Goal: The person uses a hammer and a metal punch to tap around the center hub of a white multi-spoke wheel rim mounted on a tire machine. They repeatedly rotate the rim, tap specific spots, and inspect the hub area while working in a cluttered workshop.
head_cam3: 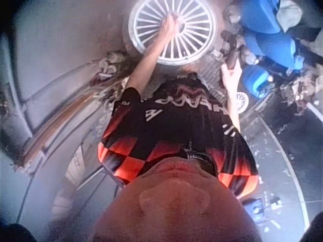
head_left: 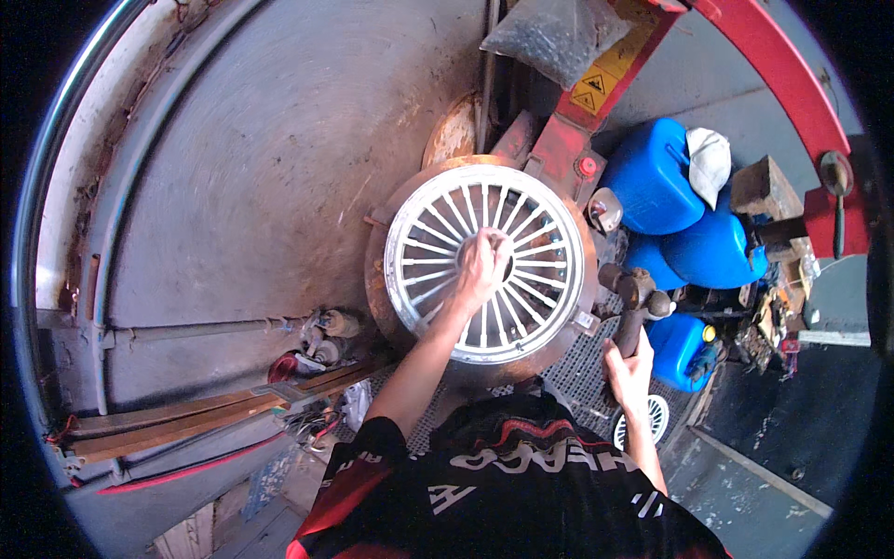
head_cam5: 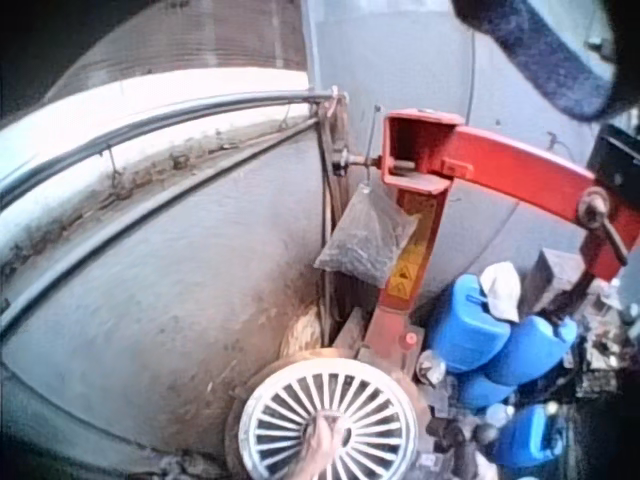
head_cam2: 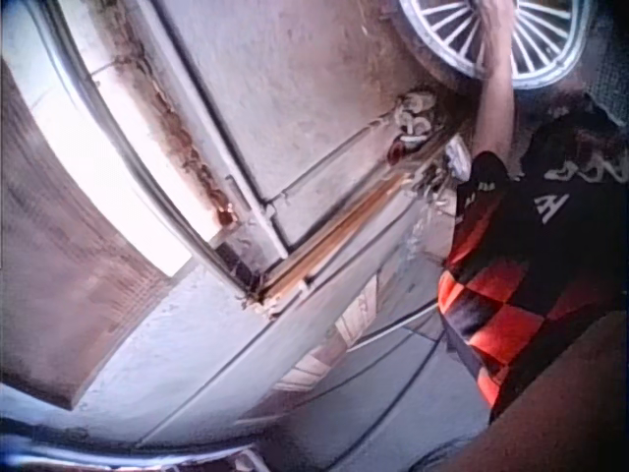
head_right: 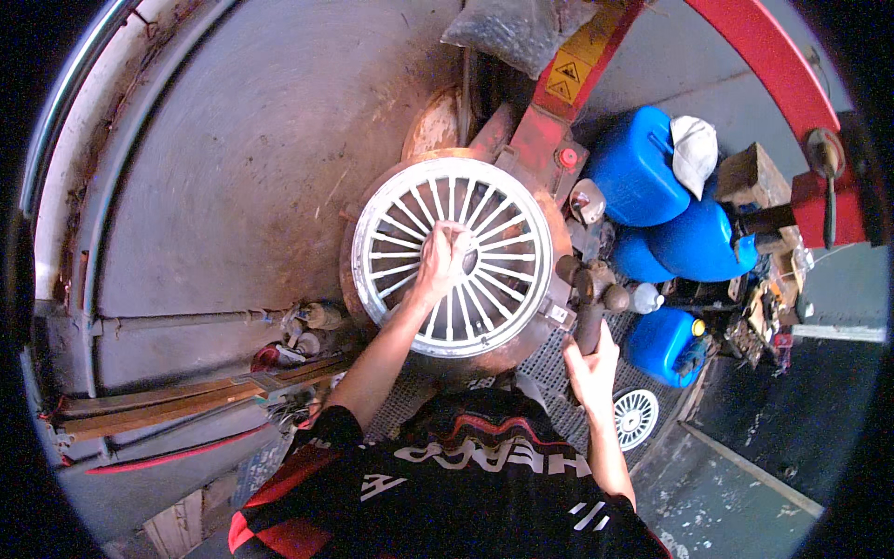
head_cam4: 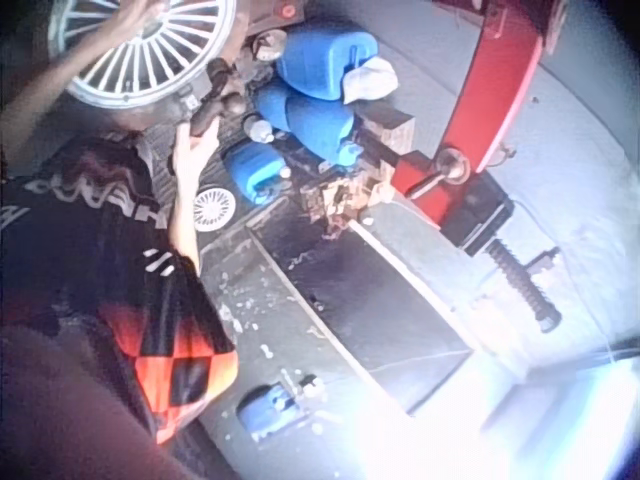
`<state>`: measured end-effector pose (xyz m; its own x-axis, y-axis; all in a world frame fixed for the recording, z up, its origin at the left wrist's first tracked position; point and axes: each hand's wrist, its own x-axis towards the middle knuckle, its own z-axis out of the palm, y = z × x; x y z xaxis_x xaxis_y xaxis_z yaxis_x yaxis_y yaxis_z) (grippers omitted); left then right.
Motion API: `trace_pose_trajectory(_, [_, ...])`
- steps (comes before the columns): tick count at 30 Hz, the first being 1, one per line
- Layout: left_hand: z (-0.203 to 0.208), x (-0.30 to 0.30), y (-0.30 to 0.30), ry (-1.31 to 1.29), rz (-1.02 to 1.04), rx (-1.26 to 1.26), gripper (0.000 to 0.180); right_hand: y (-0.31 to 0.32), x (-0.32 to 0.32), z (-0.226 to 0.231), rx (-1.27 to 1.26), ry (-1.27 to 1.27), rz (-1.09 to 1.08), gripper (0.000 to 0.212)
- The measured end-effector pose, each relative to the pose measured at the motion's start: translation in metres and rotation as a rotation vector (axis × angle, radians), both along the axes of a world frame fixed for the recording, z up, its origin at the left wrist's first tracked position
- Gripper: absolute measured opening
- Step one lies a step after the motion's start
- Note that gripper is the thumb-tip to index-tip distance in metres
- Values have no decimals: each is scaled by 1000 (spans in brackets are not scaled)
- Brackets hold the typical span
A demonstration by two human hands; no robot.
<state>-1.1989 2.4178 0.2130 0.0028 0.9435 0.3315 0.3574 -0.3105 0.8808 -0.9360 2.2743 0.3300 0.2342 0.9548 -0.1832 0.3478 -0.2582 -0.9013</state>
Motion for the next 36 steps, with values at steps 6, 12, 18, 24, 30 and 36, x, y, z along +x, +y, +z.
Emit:
trace_pose_trajectory(6, [-17,12,5,74,167,30,19,28,-29,37,18,-41,171,24])
trace_pose_trajectory(12, [-12,15,0,242,287,76,22,66,-60,68,143,-358,478,43])
trace_pose_trajectory(18, [-9,14,1,225,257,97,8,98,-95,90,-39,-395,637,33])
trace_pose_trajectory(24, [-18,22,-9,193,345,147,14,109,-102,116,-36,-409,616,30])
trace_pose_trajectory(30, [-7,26,-4,205,287,124,11,103,-88,84,-165,-488,651,40])
trace_pose_trajectory(36, [-15,20,-10,185,297,155,12,108,-81,98,-56,-378,524,40])
